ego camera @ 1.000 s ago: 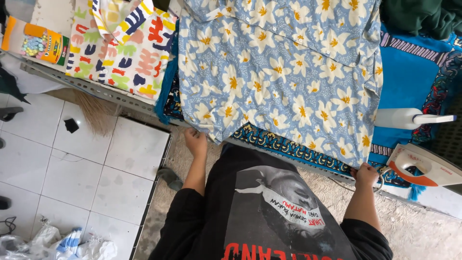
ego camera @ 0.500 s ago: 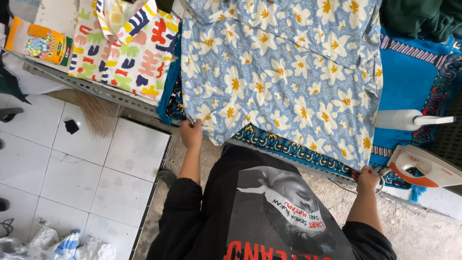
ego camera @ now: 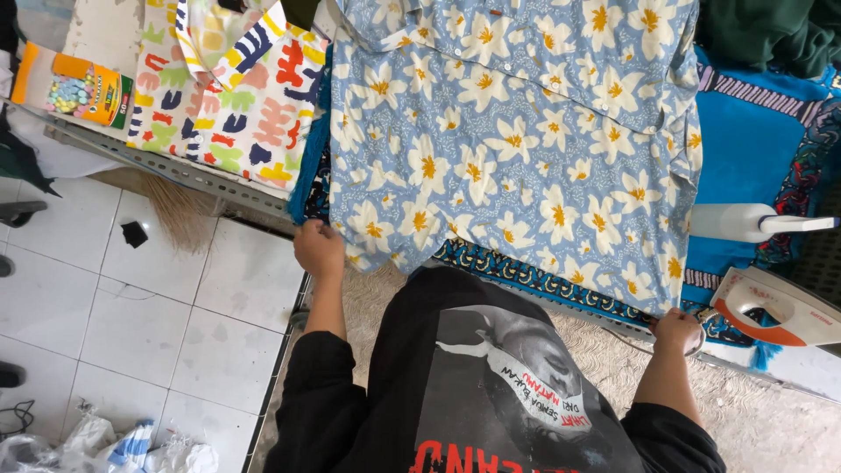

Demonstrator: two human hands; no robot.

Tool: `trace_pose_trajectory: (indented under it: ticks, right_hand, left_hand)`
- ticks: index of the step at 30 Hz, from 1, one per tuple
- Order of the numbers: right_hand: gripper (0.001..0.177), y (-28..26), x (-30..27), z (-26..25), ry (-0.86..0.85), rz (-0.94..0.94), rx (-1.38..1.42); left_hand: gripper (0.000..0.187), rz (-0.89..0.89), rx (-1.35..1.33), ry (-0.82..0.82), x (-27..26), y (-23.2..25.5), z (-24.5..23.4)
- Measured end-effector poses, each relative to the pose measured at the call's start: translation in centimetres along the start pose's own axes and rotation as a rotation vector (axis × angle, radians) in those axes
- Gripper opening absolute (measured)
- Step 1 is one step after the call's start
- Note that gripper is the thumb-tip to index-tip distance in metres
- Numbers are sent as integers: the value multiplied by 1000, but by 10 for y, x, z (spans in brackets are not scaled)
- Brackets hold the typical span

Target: The person buttons a floral shirt, lays it flat on a patterned mat, and smooths it with their hands. They spray the shirt with water from a spray bottle and then iron it with an electric iron, moving the iron across the body and sleeves. The person adjusts the shirt several times during the process.

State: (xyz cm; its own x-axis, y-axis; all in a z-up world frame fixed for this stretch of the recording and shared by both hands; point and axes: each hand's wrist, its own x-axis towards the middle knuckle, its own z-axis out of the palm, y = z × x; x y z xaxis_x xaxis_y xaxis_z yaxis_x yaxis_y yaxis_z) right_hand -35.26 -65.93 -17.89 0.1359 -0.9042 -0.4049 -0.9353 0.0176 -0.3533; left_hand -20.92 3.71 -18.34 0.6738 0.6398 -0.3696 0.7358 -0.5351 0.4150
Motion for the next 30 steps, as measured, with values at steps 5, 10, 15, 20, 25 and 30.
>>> trace_pose_trajectory:
  ticks: [5, 10, 15, 20, 25, 30]
  right_hand:
    - [45, -27, -62, 1, 223, -123, -372]
    - [47, -5, -105, 37, 364, -601, -476]
    - [49, 19, -109, 58, 266, -704, -406]
    - [54, 14, -113, 54, 136, -650, -362]
    - [53, 9, -118, 50, 102, -618, -395]
    - [54, -2, -131, 48, 81, -561, -417]
  left_hand:
    - [13, 467, -189, 340, 50, 43, -5]
    - [32, 414, -249, 198, 107, 65, 7]
    - [27, 407, -186, 111, 117, 77, 5]
    - [16, 246, -360, 37, 134, 60, 23]
    - [17, 272, -403, -36, 137, 49, 19]
    - [18, 418, -264, -45, 124, 61, 1]
